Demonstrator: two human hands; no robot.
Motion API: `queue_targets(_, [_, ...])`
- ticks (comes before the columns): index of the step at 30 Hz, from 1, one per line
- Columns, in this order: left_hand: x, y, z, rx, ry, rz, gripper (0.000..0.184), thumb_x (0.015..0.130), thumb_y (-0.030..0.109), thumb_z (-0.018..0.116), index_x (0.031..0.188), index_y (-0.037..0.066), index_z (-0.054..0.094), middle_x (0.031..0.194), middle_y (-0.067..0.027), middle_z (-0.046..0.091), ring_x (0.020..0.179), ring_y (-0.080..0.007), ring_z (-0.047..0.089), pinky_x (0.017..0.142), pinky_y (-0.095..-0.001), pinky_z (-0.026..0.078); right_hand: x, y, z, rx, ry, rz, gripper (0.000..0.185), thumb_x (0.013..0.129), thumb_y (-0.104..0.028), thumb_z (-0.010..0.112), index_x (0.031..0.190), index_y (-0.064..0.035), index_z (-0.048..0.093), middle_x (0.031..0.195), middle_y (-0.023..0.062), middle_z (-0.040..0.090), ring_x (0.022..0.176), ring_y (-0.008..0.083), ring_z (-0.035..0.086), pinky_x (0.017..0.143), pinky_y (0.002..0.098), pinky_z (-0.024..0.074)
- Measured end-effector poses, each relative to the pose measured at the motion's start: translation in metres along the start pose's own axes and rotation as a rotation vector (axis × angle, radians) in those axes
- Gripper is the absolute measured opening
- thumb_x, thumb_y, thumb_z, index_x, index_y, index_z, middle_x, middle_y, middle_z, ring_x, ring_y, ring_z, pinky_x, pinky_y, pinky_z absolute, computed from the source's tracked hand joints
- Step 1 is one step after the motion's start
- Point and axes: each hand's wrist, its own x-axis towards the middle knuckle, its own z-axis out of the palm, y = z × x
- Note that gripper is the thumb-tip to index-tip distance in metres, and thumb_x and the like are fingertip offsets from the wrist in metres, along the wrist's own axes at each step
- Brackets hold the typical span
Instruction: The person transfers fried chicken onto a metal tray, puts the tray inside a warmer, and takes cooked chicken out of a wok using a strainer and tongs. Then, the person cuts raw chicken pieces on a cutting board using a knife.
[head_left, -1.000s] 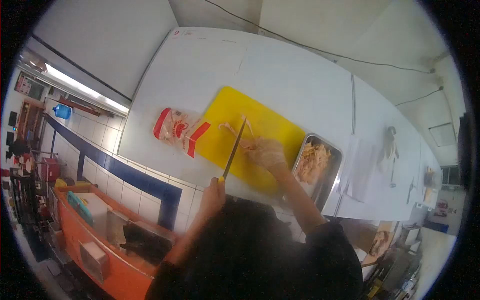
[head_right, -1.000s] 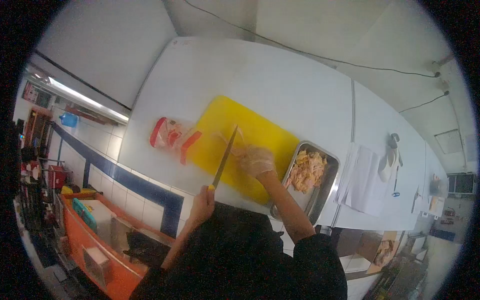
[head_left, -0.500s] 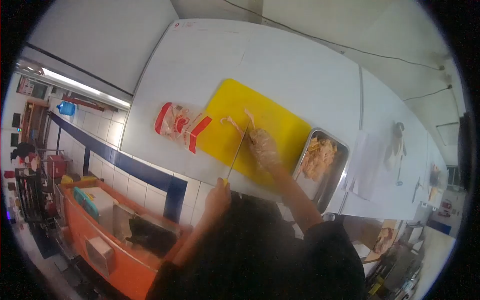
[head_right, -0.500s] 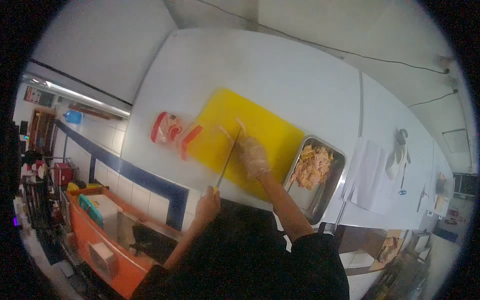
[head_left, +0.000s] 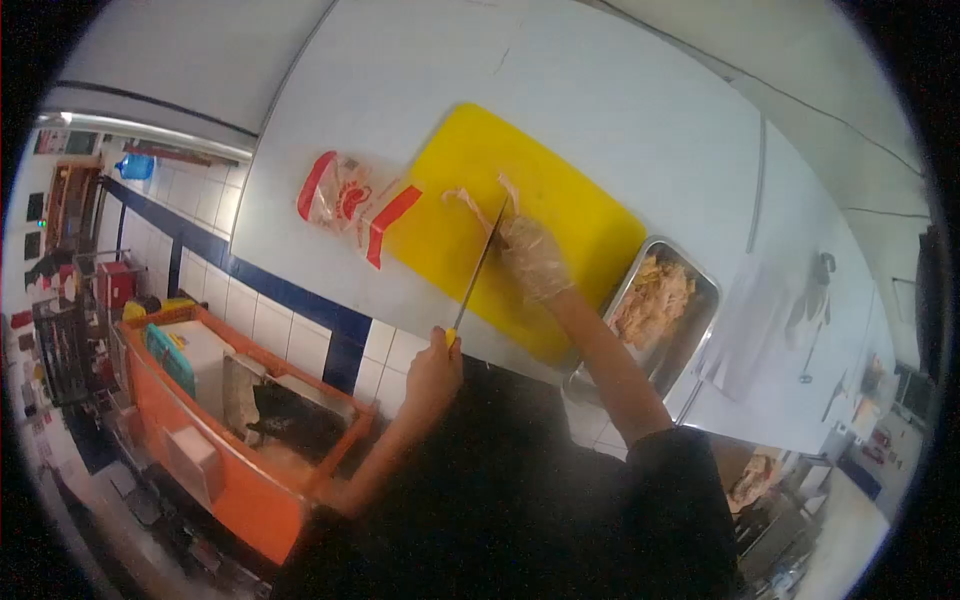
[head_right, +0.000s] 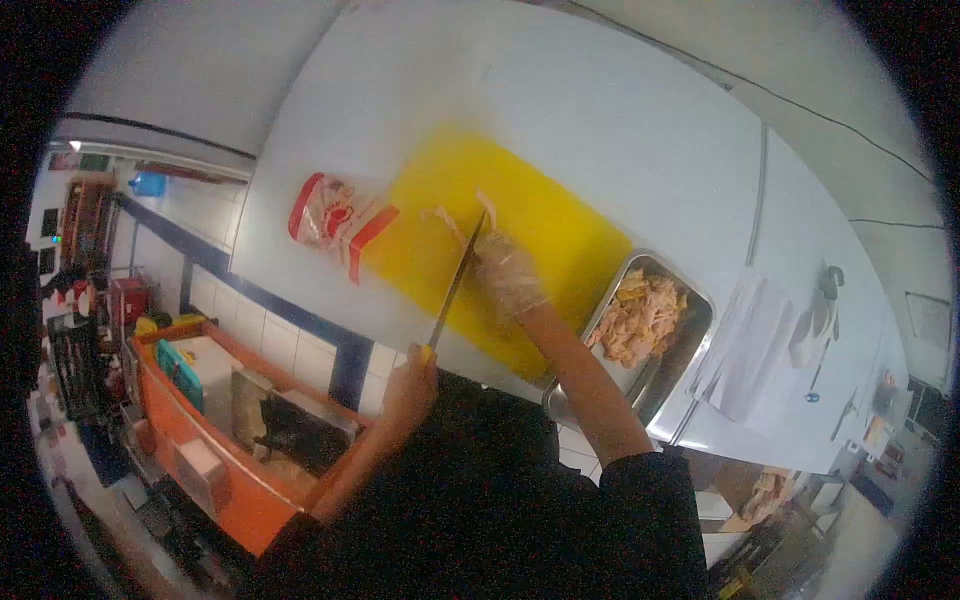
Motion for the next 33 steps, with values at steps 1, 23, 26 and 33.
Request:
queue_targets(1, [0.007,0.002,0.005,-0.016,0.028,0.028,0.031,0.098,0.031,0.047,0.110,0.003,0.042,0.074,-0.0313,0.062,0.072,-0.0530,0.060,0.065,-0.0617,0.047,0.001,0.004,0.003,0.028,-0.005,0.028,0.013,0.076,-0.008,0.061,0.087,-0.0047,0.057,0.088,0.0153,0.058,0.088,0.0339,0.058,0.078,0.0433,0.0473])
queue_targets(23, [-0.068,-0.043,-0.009,-0.214,0.027,0.019,0.030,0.099,0.031,0.047,0.104,0.001,0.045,0.074,-0.0319,0.061,0.074,-0.0546,0.058,0.063,-0.0608,0.044,0.008,-0.024,-0.011,-0.317,0.092,0.053,0.020,0.088,-0.020,0.058,0.079,-0.0023,0.063,0.079,0.0164,0.062,0.082,0.0347,0.060,0.074,0.0451,0.0480])
queue_targets(26, [-0.045,-0.058,-0.003,-0.311,0.177,0.011,0.028,0.099,0.030,0.047,0.101,0.002,0.046,0.073,-0.0319,0.060,0.072,-0.0537,0.058,0.060,-0.0606,0.041,0.024,-0.061,-0.014,-0.299,-0.042,0.126,0.018,0.089,-0.020,0.056,0.081,-0.0058,0.063,0.082,0.0169,0.063,0.079,0.0332,0.061,0.074,0.0464,0.0488])
queue_targets(33, [0.000,-0.042,-0.018,-0.293,0.304,0.168,0.026,0.099,0.027,0.048,0.097,0.001,0.047,0.070,-0.0294,0.059,0.069,-0.0513,0.058,0.057,-0.0575,0.041,0.030,0.012,0.026,0.003,0.136,-0.045,0.033,0.088,-0.020,0.059,0.116,-0.0021,0.061,0.078,0.0139,0.063,0.076,0.0266,0.062,0.072,0.0368,0.0513])
